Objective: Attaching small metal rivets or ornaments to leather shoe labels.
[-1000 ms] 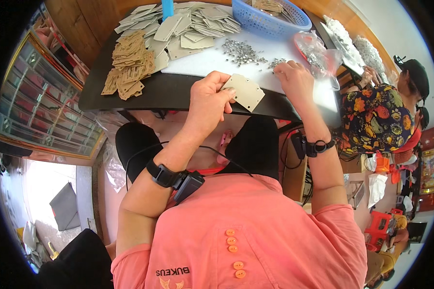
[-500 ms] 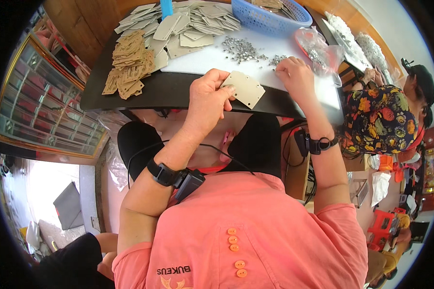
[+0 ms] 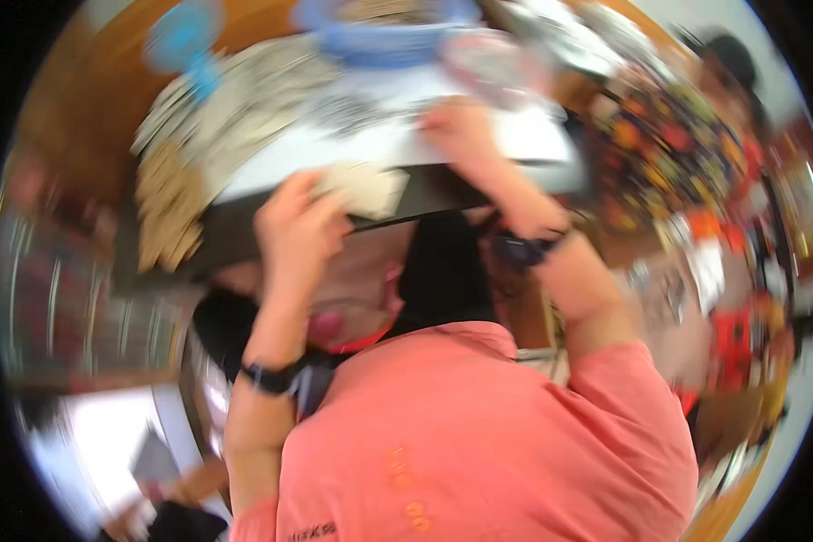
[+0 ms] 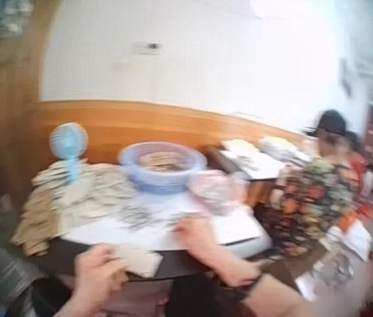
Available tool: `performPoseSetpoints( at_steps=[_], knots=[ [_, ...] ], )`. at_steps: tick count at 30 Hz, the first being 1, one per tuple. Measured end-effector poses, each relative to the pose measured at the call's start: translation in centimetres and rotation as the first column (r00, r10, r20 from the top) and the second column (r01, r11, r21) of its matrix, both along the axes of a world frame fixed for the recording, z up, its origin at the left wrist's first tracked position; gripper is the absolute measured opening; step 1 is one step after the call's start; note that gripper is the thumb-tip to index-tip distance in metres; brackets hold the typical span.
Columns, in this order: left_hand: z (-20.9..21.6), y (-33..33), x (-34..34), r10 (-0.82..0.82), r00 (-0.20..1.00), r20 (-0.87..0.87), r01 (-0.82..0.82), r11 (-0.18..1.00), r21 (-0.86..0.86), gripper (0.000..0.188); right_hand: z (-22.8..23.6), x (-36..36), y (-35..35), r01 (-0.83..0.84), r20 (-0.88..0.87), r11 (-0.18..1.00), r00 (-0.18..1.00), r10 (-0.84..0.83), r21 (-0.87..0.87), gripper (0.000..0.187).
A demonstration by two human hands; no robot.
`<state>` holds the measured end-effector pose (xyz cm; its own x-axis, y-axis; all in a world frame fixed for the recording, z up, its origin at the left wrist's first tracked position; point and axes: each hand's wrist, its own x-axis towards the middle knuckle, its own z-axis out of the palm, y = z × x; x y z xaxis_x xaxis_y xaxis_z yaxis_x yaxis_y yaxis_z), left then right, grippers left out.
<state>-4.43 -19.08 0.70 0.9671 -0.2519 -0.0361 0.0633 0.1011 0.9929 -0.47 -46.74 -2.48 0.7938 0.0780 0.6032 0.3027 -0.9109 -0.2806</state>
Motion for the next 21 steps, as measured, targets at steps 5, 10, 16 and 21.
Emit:
performPoseSetpoints(
  at_steps=[5,10,16,21],
  knots=[
    [-1.8,2.2,0.7,0.044,0.986,0.159,-0.045,0.999,0.002,0.027,0.3,1.1,5.1,0.253,-0.042,0.957,0.964,-0.262,-0.139,0.009],
    [-2.1,1.3,1.7,-0.075,0.978,0.194,0.072,0.997,0.020,0.026,1.5,-0.7,4.6,0.318,-0.048,0.943,0.945,-0.324,-0.097,0.011],
    [-2.2,1.6,1.7,-0.050,0.979,0.198,0.039,0.998,0.057,0.025,2.1,-0.9,5.3,0.308,-0.150,0.941,0.933,-0.327,-0.139,0.015],
    [-2.1,1.6,1.6,-0.036,0.979,0.198,0.033,0.999,0.017,0.025,1.2,-0.8,5.2,0.281,-0.087,0.952,0.952,-0.292,-0.123,0.017]
  ],
)
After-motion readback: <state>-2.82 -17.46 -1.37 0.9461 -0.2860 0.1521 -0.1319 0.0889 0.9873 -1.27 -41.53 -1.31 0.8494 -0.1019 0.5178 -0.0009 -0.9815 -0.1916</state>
